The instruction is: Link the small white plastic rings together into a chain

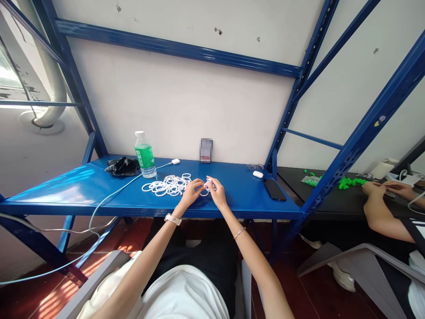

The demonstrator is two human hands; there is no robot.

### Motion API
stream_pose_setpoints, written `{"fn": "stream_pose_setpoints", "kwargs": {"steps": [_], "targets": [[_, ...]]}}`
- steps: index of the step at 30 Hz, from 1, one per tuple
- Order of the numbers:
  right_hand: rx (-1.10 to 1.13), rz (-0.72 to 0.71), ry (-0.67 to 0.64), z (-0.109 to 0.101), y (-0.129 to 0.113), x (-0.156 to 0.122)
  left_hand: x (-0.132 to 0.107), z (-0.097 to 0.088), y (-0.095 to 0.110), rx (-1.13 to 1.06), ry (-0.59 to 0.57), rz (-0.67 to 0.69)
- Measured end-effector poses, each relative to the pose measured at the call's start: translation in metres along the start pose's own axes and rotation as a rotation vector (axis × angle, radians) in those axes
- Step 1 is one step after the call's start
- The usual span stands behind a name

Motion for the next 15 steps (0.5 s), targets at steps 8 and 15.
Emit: {"fn": "stream_pose_setpoints", "kwargs": {"steps": [8,15], "targets": [[-0.020,-0.051,0.019,-0.0015,-0.0024,0.0008,0.0002,0.0016,-0.0021,-0.011,-0.006,-0.007],[-0.006,-0.082,0.044,-0.0025,-0.0020,0.0010,-0.0002,0.0032,-0.0003,-0.020,-0.025,-0.017]]}}
Point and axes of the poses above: each hand's wrist, its own x-axis towards the middle knuckle, its own z-axis out of the palm, y = z × x, the point moved 8 cm from there along x, towards the middle knuckle, and after that the axes turned 2 degrees about x, right-handed, at the moved point
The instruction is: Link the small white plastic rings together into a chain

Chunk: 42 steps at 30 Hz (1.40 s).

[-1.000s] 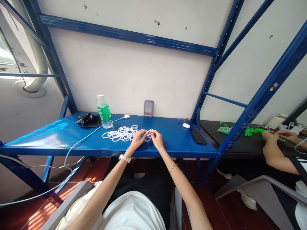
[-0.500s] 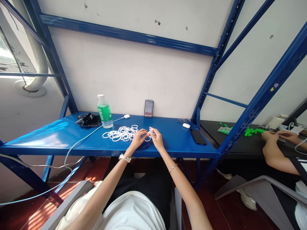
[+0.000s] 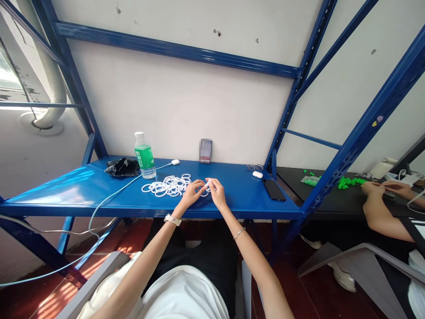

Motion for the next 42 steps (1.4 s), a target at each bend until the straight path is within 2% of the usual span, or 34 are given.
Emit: {"fn": "stream_pose_setpoints", "kwargs": {"steps": [8,19,31,42], "targets": [[0.012,0.007,-0.021,0.001,-0.001,0.000,0.000,0.001,0.007,-0.043,-0.040,0.016],[0.006,-0.008,-0.063,0.004,-0.004,0.001,-0.002,0.004,0.006,-0.013,-0.092,-0.001],[-0.013,-0.052,-0.074,0.005,-0.010,0.000,-0.001,0.003,0.011,0.006,-0.092,-0.015],[0.009,-0.027,-0.062,0.005,-0.007,0.001,0.000,0.000,0.013,-0.011,-0.067,-0.018]]}}
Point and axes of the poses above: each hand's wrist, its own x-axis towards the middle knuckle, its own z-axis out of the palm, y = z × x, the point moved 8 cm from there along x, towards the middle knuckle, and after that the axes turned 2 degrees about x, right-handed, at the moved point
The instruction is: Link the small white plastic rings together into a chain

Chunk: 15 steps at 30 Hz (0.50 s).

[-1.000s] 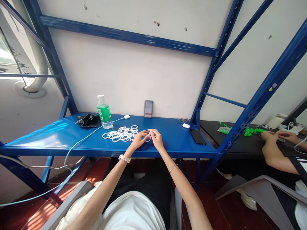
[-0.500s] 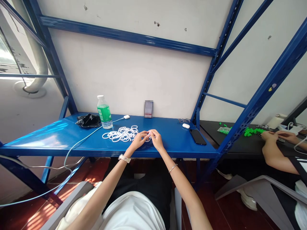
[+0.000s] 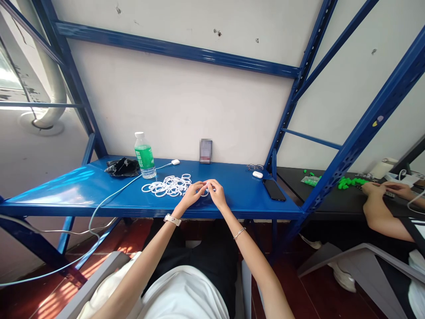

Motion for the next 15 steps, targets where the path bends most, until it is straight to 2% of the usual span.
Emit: {"fn": "stream_pose_setpoints", "kwargs": {"steps": [15], "targets": [[0.006,0.017,0.067,-0.0057,0.0026,-0.0010,-0.0003,-0.0019,-0.0013,0.012,0.034,-0.017]]}}
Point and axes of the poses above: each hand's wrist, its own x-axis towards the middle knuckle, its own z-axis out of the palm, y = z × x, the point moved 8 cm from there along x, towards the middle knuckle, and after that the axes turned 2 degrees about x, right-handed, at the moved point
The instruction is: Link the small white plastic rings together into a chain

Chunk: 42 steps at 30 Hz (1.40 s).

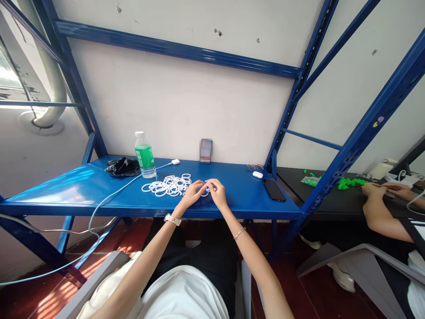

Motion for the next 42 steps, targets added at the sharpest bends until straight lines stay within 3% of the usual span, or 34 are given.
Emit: {"fn": "stream_pose_setpoints", "kwargs": {"steps": [19,42], "targets": [[0.051,0.102,0.039,-0.002,0.015,0.000,-0.001,0.002,-0.006,-0.027,0.012,-0.024],[0.078,0.066,0.031,-0.002,0.022,0.000,-0.002,0.002,-0.011,0.006,0.032,-0.020]]}}
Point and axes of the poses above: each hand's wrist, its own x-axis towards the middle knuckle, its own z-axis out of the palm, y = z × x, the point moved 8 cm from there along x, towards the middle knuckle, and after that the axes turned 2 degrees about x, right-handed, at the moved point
